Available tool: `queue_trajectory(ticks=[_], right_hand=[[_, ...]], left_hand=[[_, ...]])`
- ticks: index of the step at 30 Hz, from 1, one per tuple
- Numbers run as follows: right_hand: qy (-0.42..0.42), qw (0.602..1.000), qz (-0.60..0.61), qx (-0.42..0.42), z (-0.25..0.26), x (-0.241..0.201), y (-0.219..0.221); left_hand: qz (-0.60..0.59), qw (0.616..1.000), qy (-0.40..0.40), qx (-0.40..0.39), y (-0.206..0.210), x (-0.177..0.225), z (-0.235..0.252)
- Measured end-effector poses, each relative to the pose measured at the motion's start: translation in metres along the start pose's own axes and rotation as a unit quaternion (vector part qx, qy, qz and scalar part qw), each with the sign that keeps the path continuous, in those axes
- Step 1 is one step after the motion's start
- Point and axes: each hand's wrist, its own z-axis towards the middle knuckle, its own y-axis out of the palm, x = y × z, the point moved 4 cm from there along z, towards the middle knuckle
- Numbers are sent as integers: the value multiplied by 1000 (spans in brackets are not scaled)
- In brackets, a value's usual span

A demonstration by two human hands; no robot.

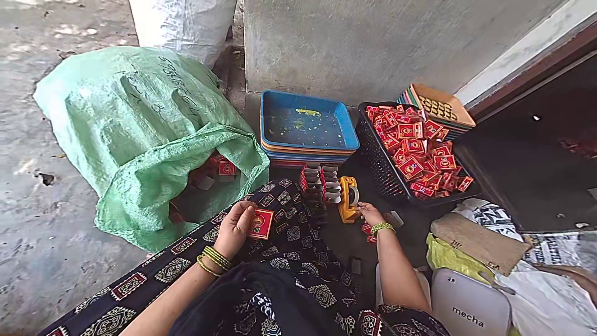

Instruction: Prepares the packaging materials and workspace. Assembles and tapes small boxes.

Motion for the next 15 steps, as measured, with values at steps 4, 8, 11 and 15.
queue_trajectory(ticks=[4,8,11,15], right_hand=[[15,998,10,57,9,-3,0],[57,989,109,76,-4,-5,-3],[78,988,116,67,-18,2,-8],[99,991,77,54,-36,9,-3]], left_hand=[[1,1000,4,-2,-1,1,-1],[-1,1000,6,2,-3,3,-1],[-8,1000,3,2,-4,3,0],[-6,1000,-2,1,-4,-1,1]])
